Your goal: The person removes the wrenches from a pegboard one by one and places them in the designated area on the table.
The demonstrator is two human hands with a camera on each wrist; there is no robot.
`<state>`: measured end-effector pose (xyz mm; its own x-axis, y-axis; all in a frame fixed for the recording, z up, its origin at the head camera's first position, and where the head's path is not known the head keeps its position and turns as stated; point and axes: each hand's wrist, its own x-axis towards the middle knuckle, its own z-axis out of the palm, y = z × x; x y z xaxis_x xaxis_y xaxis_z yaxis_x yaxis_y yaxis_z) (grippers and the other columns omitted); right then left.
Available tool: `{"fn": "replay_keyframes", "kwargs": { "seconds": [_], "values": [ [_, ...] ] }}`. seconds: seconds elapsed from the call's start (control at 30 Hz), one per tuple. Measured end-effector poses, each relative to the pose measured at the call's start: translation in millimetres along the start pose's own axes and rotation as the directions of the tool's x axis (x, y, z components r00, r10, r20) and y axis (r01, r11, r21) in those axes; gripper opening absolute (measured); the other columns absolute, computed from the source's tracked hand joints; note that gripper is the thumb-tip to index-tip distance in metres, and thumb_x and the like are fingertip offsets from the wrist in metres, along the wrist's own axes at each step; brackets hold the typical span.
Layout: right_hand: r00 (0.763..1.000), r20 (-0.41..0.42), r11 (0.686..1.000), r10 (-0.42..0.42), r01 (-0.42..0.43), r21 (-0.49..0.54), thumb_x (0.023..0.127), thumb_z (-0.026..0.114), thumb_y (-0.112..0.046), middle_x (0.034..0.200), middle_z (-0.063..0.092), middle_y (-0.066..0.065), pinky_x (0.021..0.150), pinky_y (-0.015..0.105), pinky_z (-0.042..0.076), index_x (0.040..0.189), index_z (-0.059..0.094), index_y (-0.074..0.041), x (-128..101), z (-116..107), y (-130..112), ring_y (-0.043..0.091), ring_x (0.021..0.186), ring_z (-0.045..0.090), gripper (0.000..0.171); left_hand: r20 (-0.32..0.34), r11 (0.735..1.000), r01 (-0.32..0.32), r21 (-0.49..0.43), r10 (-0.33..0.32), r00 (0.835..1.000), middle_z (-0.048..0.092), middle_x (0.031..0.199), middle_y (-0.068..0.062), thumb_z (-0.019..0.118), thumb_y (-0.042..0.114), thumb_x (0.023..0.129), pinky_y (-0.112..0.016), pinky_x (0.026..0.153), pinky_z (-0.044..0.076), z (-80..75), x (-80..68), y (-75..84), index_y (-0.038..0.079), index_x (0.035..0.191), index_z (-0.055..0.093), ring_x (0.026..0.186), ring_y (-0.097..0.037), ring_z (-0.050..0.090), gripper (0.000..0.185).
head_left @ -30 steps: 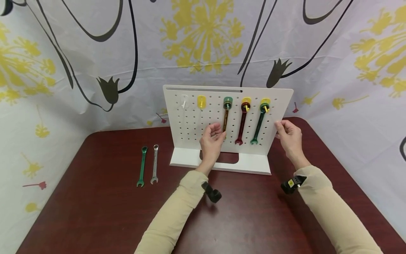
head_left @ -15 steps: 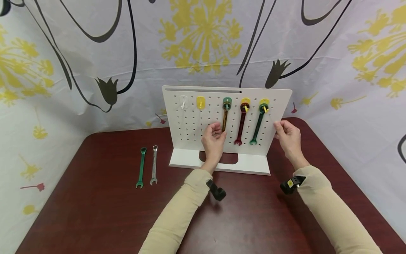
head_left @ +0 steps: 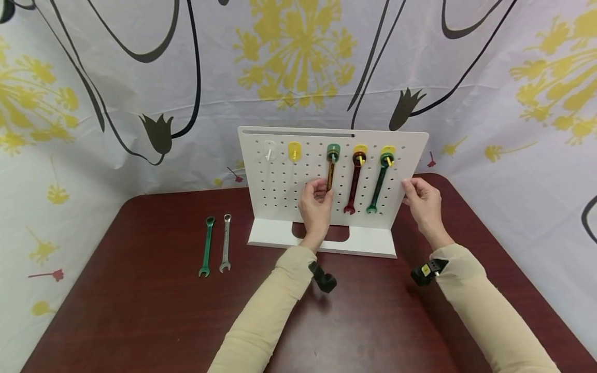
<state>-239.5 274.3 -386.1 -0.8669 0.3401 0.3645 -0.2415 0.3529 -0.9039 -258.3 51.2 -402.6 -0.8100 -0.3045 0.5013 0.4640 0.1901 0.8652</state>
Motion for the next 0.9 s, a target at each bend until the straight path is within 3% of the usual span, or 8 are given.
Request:
{"fn": "replay_keyframes", "kwargs": {
  "seconds": [0.2, 0.7, 0.9],
  "values": [
    [1.000, -0.006, 1.000, 0.001, -0.001, 0.011, 0.094, 0.058, -0.022, 0.084, 0.065, -0.009, 0.064, 0.009, 0.051, 0.087, 0.065, -0.011, -0.1, 0.7, -0.2, -0.004, 0.078, 0.059, 0.015, -0.010, 0.997, -0.021, 0.080, 0.022, 1.000, 0.065, 0.090, -0.010, 0.072, 0.001, 0.078, -0.020, 0.070, 0.053, 0.4, -0.1, -1.2, 0.003, 0.098, 0.064, 0.080, -0.020, 0.064, 0.021],
    [1.000, 0.020, 1.000, 0.020, -0.020, 0.006, 0.095, 0.055, -0.017, 0.087, 0.067, -0.004, 0.065, 0.007, 0.050, 0.089, 0.065, -0.008, 2.4, -0.3, 1.6, -0.004, 0.078, 0.059, 0.015, 0.015, 0.988, -0.042, 0.152, 0.040, 0.999, 0.067, 0.089, -0.007, 0.073, 0.005, 0.079, -0.025, 0.075, 0.052, -2.2, 0.6, 0.5, 0.006, 0.097, 0.064, 0.082, -0.018, 0.065, 0.020],
    [1.000, -0.004, 1.000, 0.018, -0.018, -0.024, 0.094, 0.056, -0.022, 0.085, 0.063, -0.011, 0.064, 0.007, 0.050, 0.093, 0.064, -0.005, 1.9, 0.7, 2.3, -0.003, 0.078, 0.058, 0.020, 0.036, 0.984, -0.057, 0.170, 0.052, 0.998, 0.067, 0.087, -0.006, 0.074, 0.007, 0.079, -0.025, 0.073, 0.051, -3.6, 2.9, -0.3, 0.007, 0.096, 0.065, 0.079, -0.018, 0.065, 0.020]
  ]
}}
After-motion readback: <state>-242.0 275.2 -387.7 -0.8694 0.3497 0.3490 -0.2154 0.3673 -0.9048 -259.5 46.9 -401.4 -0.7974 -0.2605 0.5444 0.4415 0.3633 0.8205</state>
